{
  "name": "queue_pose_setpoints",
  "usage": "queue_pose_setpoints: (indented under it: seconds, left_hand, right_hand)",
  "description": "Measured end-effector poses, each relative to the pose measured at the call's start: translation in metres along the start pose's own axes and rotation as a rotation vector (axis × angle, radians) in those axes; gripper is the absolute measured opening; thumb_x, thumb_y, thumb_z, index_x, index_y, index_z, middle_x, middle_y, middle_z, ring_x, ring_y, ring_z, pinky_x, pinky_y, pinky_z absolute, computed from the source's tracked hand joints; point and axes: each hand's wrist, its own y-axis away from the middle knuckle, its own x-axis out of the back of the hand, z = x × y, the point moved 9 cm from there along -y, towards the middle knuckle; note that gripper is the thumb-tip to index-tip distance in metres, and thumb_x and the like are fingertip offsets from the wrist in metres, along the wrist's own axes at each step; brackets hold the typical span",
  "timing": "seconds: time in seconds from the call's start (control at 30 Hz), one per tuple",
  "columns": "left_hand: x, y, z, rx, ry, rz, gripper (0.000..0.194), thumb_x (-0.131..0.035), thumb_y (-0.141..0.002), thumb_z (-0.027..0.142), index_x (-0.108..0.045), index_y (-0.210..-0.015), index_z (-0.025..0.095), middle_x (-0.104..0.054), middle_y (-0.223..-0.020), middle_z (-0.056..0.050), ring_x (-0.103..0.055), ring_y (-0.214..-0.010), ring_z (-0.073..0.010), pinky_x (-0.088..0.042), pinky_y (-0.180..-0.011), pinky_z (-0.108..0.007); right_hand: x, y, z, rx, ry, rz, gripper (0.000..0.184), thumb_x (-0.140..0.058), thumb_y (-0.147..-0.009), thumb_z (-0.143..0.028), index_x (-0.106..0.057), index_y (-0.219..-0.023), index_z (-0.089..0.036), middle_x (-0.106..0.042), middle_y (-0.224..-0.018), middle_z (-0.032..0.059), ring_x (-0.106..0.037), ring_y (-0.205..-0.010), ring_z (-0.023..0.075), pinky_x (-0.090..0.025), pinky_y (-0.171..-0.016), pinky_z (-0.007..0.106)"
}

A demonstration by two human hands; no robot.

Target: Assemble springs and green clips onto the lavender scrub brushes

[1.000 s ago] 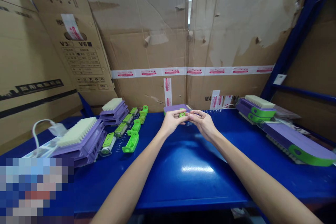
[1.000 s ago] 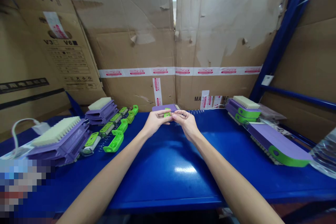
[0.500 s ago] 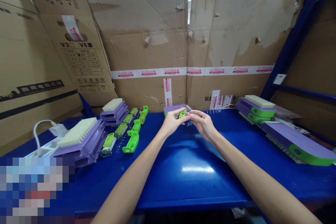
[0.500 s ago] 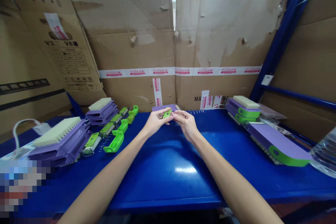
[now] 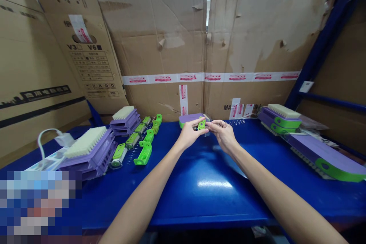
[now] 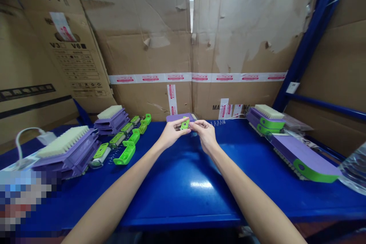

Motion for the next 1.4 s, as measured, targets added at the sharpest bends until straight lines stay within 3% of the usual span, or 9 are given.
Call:
queue_pose_setpoints:
  seconds: [0.33,0.5,0.63,0.73,0.87,1.13,1.4]
  left_hand:
    - [-0.002,0.0,0.007,0.001,-0.018,-0.027,0.048,-0.072,-0.069,0.02,-0.063,-0.116,0.018,-0.065,-0.115,-0.008,-0.062,-0.103,-0.0232,-0.045,-0.096,-0.037]
    - [-0.003,0.001,0.012,-0.143,-0.216,-0.017,0.039,-0.058,-0.08,0.019,-0.061,-0.118,0.019,-0.061,-0.122,-0.007,-0.055,-0.115,-0.0219,-0.04,-0.102,-0.037]
    - [-0.004,0.004,0.02,-0.235,-0.412,0.009,0.047,-0.054,-0.081,0.015,-0.054,-0.127,0.022,-0.058,-0.126,-0.005,-0.055,-0.115,-0.0201,-0.038,-0.104,-0.038]
    - [-0.009,0.006,0.022,-0.264,-0.407,-0.029,0.054,-0.052,-0.081,0.013,-0.046,-0.133,0.023,-0.057,-0.128,-0.003,-0.056,-0.114,-0.0178,-0.041,-0.101,-0.033]
    - [-0.007,0.007,0.02,-0.238,-0.457,0.027,0.049,-0.054,-0.078,0.011,-0.054,-0.126,0.02,-0.066,-0.115,-0.006,-0.062,-0.104,-0.0188,-0.048,-0.093,-0.031]
    - [-0.003,0.006,0.012,-0.133,-0.223,0.102,0.043,-0.054,-0.071,0.001,-0.056,-0.112,0.013,-0.07,-0.099,-0.01,-0.067,-0.092,-0.0199,-0.054,-0.081,-0.03]
    - [-0.002,0.005,-0.001,-0.08,-0.133,0.128,0.034,-0.055,-0.075,0.007,-0.059,-0.108,0.015,-0.072,-0.089,-0.008,-0.068,-0.084,-0.0197,-0.054,-0.076,-0.03]
  right_hand:
    - [-0.005,-0.002,0.0,0.006,0.01,-0.11,0.027,-0.084,-0.05,-0.029,-0.064,-0.065,-0.019,-0.069,-0.065,-0.0003,-0.066,-0.067,0.0162,-0.051,-0.077,0.032]
    - [-0.005,-0.001,-0.008,0.125,0.192,-0.087,0.031,-0.083,-0.048,-0.034,-0.064,-0.066,-0.018,-0.069,-0.068,0.0016,-0.064,-0.067,0.0167,-0.051,-0.071,0.031]
    - [-0.007,0.001,-0.014,0.23,0.352,-0.063,0.031,-0.079,-0.054,-0.039,-0.063,-0.068,-0.017,-0.069,-0.07,0.0043,-0.063,-0.067,0.0171,-0.05,-0.067,0.031]
    - [-0.009,0.004,-0.016,0.281,0.452,-0.047,0.028,-0.075,-0.059,-0.04,-0.063,-0.071,-0.017,-0.069,-0.072,0.0057,-0.062,-0.066,0.0177,-0.049,-0.065,0.031]
    - [-0.01,0.01,-0.023,0.37,0.595,-0.012,0.022,-0.07,-0.065,-0.036,-0.064,-0.074,-0.017,-0.07,-0.074,0.0058,-0.063,-0.068,0.0184,-0.049,-0.066,0.03]
    - [-0.015,0.015,-0.024,0.425,0.661,-0.047,0.022,-0.07,-0.067,-0.036,-0.065,-0.079,-0.018,-0.071,-0.081,0.005,-0.065,-0.073,0.0195,-0.05,-0.07,0.03]
    - [-0.012,0.014,-0.026,0.393,0.699,0.01,0.022,-0.07,-0.066,-0.037,-0.064,-0.075,-0.018,-0.069,-0.073,0.0037,-0.064,-0.066,0.0185,-0.049,-0.063,0.028]
